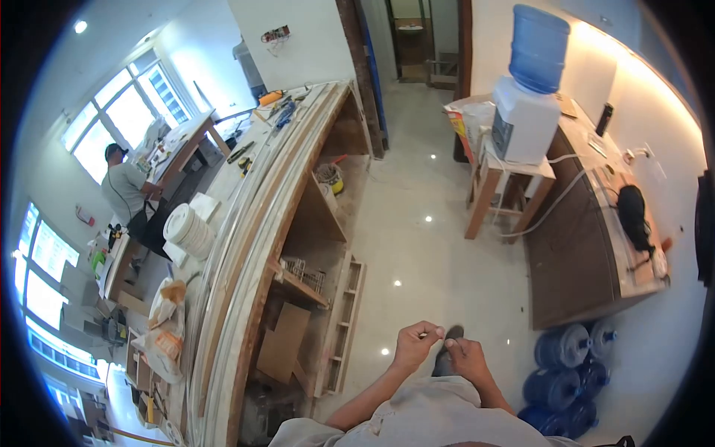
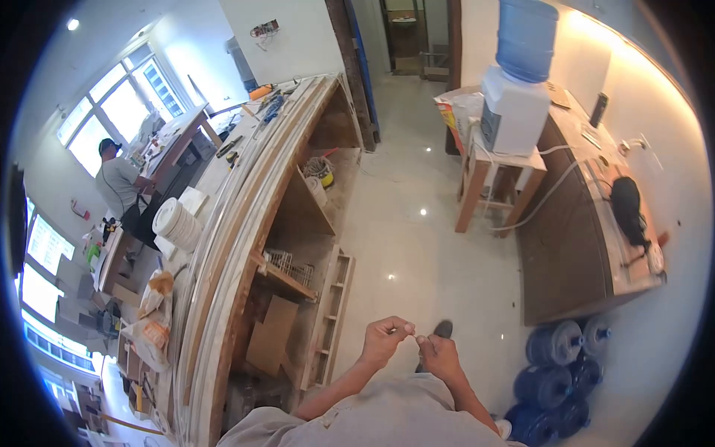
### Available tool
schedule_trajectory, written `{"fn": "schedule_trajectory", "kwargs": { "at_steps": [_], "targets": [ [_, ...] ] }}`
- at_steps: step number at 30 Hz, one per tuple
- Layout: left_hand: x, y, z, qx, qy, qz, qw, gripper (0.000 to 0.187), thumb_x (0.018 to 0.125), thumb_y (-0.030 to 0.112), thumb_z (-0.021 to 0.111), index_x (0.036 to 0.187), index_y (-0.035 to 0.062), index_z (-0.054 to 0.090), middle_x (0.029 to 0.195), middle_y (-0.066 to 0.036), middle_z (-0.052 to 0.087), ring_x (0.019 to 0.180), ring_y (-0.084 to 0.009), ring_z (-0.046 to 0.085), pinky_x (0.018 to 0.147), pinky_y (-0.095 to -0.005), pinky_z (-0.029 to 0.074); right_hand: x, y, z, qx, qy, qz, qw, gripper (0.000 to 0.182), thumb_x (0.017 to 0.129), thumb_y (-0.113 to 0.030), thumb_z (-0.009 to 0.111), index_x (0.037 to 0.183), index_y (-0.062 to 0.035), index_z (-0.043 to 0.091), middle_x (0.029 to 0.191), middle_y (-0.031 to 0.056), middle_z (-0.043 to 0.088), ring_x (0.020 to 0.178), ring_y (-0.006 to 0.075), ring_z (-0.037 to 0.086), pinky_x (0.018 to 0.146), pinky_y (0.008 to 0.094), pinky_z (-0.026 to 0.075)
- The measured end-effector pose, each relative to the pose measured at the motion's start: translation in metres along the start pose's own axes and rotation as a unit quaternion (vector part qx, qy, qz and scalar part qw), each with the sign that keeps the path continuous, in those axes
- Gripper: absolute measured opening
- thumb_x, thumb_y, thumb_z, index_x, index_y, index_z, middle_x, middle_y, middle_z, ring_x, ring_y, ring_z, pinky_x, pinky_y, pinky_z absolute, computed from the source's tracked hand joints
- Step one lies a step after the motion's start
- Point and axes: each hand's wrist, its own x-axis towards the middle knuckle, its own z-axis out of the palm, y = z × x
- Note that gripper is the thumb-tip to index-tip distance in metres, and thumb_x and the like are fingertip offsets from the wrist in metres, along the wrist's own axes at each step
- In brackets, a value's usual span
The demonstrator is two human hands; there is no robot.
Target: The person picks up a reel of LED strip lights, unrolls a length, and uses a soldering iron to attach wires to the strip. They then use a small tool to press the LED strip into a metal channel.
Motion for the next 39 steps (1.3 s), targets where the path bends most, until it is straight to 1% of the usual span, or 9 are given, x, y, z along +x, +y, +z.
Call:
{"fn": "schedule_trajectory", "kwargs": {
  "at_steps": [6,11,14,19,24,26,33,35,39],
  "targets": [
    [0.161,0.015,-0.008,-0.02,0.121,0.012,0.992,0.01,0.094,0.009,0.076,0.09,-0.0003,0.076,0.086,-0.004,0.074,0.08,-0.0085,0.064,0.074,-0.0252,0.052,0.212,-0.022,-0.056,0.014,-0.151,-0.001,0.988,0.047,0.105,-0.038,0.057,0.08,0.0015,0.066,0.062,0.0091,0.062,0.06,0.0167,0.062,0.06,0.0356,0.051],
    [0.258,0.058,-0.026,-0.041,0.271,0.057,0.96,0.004,0.09,0.002,0.077,0.088,0.0003,0.075,0.086,-0.004,0.073,0.074,-0.0081,0.059,0.067,-0.0244,0.047,0.375,-0.08,-0.067,0.0,-0.25,-0.204,0.947,0.034,0.101,-0.033,0.065,0.103,0.0011,0.073,0.092,0.0141,0.074,0.085,0.0248,0.073,0.076,0.0368,0.057],
    [0.32,0.067,-0.038,-0.068,0.323,0.098,0.939,0.007,0.089,0.003,0.079,0.086,0.0003,0.074,0.088,-0.005,0.072,0.076,-0.0088,0.061,0.068,-0.025,0.048,0.448,-0.124,-0.064,0.017,-0.334,-0.24,0.911,0.031,0.097,-0.028,0.07,0.113,-0.0011,0.071,0.101,0.0159,0.074,0.095,0.0283,0.073,0.083,0.0374,0.058],
    [0.432,0.075,-0.07,-0.12,0.364,0.079,0.92,0.012,0.088,0.006,0.082,0.085,-0.0001,0.073,0.087,-0.006,0.07,0.079,-0.0104,0.063,0.071,-0.026,0.05,0.564,-0.159,-0.041,0.003,-0.376,-0.209,0.903,0.029,0.094,-0.02,0.075,0.116,-0.0016,0.07,0.099,0.0138,0.075,0.091,0.0234,0.073,0.082,0.0356,0.057],
    [0.588,0.097,-0.124,-0.075,0.311,0.112,0.941,0.015,0.087,0.006,0.082,0.082,-0.0006,0.07,0.083,-0.005,0.069,0.073,-0.0095,0.063,0.064,-0.0255,0.051,0.7,-0.165,-0.019,0.05,-0.317,-0.13,0.938,0.023,0.092,-0.01,0.076,0.113,-0.0019,0.069,0.096,0.0086,0.075,0.086,0.014,0.07,0.077,0.0309,0.056],
    [0.639,0.127,-0.134,-0.006,0.266,0.013,0.964,0.016,0.087,0.008,0.083,0.081,0.0028,0.07,0.077,-0.002,0.069,0.07,-0.0078,0.059,0.061,-0.0248,0.046,0.743,-0.172,-0.021,0.156,-0.282,-0.103,0.941,0.018,0.093,-0.003,0.073,0.11,-0.0011,0.066,0.095,0.0069,0.074,0.082,0.0108,0.068,0.073,0.0278,0.055],
    [0.805,0.2,-0.189,-0.103,0.145,0.034,0.983,0.017,0.084,0.009,0.084,0.089,0.0,0.07,0.084,-0.003,0.069,0.073,-0.0084,0.059,0.064,-0.0259,0.046,0.89,-0.25,-0.025,0.243,-0.221,-0.046,0.944,0.01,0.095,-0.001,0.07,0.101,0.0028,0.062,0.091,0.011,0.073,0.08,0.0148,0.072,0.07,0.027,0.057],
    [0.842,0.229,-0.207,0.165,0.216,0.173,0.947,0.031,0.079,0.012,0.087,0.101,-0.0016,0.071,0.092,-0.005,0.068,0.081,-0.0109,0.06,0.072,-0.028,0.047,0.935,-0.263,-0.024,0.256,-0.218,-0.029,0.941,0.01,0.096,-0.003,0.07,0.099,0.0028,0.063,0.09,0.0104,0.073,0.078,0.0143,0.071,0.07,0.0268,0.057],
    [0.873,0.341,-0.237,0.103,0.15,0.367,0.912,0.043,0.079,0.016,0.085,0.115,0.0003,0.07,0.094,-0.009,0.065,0.091,-0.0238,0.062,0.081,-0.0377,0.049,1.039,-0.289,-0.01,0.135,-0.294,-0.066,0.944,0.016,0.096,-0.01,0.072,0.095,0.0023,0.063,0.085,0.0068,0.07,0.073,0.0116,0.067,0.068,0.0262,0.055]
  ]
}}
